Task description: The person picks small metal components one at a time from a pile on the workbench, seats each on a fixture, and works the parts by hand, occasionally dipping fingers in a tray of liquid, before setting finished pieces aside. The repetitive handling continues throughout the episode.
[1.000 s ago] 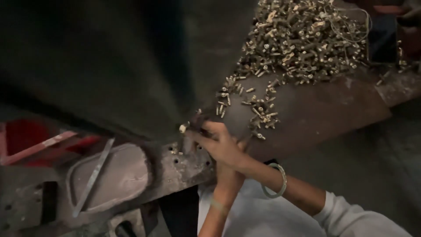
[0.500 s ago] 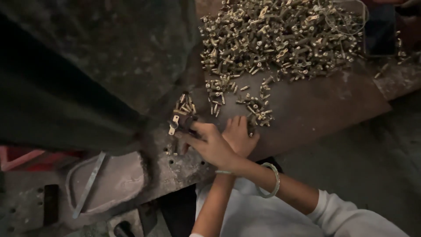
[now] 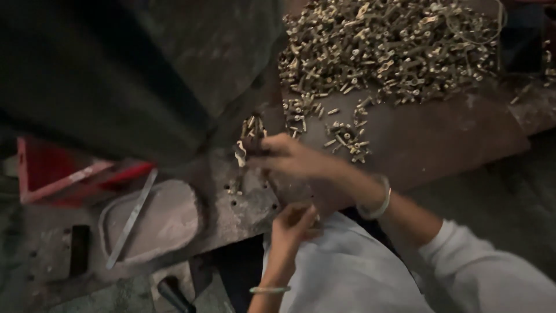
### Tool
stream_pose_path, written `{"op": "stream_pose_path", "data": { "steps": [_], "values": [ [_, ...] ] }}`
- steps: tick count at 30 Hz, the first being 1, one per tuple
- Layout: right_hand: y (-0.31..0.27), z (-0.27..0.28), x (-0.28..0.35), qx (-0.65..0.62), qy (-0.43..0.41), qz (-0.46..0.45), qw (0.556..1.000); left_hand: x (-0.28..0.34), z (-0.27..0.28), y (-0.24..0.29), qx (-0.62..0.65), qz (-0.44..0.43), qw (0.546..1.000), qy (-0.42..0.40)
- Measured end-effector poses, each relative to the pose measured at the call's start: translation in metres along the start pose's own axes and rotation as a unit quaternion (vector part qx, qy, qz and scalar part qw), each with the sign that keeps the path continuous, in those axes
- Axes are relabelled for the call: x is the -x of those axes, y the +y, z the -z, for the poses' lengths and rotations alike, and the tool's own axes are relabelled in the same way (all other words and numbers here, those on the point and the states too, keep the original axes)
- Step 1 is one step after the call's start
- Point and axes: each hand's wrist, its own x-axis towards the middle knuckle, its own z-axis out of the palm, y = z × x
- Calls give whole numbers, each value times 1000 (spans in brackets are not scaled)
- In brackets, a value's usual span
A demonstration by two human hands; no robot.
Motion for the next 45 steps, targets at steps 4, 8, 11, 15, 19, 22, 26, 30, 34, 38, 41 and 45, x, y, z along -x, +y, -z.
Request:
{"op": "stream_pose_path", "data": {
  "steps": [4, 8, 11, 15, 19, 22, 26, 30, 34, 38, 41, 45],
  "values": [
    [-16, 22, -10, 51, -92, 33, 994, 49, -7, 66, -90, 81, 992, 21],
    [-24, 22, -10, 3, -99, 13, 995, 53, -3, 92, -299, -335, 890, 80],
    [-7, 21, -8, 36, -90, 39, 995, 26, 31, 67, -558, -535, 627, 93],
    [-30, 16, -3, 45, -66, 43, 996, 29, 36, 46, -650, -411, 636, 69],
    [-19, 19, -8, -9, -91, 22, 996, 51, 16, 87, -626, -410, 652, 121],
    [-21, 20, -6, 22, -84, 19, 996, 37, 31, 72, -523, -436, 720, 133],
    [-13, 23, -8, 97, -49, 48, 993, 13, 59, 50, -610, -499, 614, 44],
    [-32, 13, 0, 39, -53, 23, 998, 38, 38, 78, -576, -461, 666, 111],
    [-17, 17, -6, 48, -46, 21, 998, 21, 40, 75, -617, -384, 668, 158],
    [3, 18, -4, 17, -24, 42, 999, -21, 13, 53, -684, -354, 627, 120],
    [13, -1, -1, -16, 48, 1, 999, -105, 15, -41, -619, -421, 660, 66],
    [5, -40, 8, -90, 151, -8, 984, -163, 10, -103, -590, -418, 690, 18]
  ]
}}
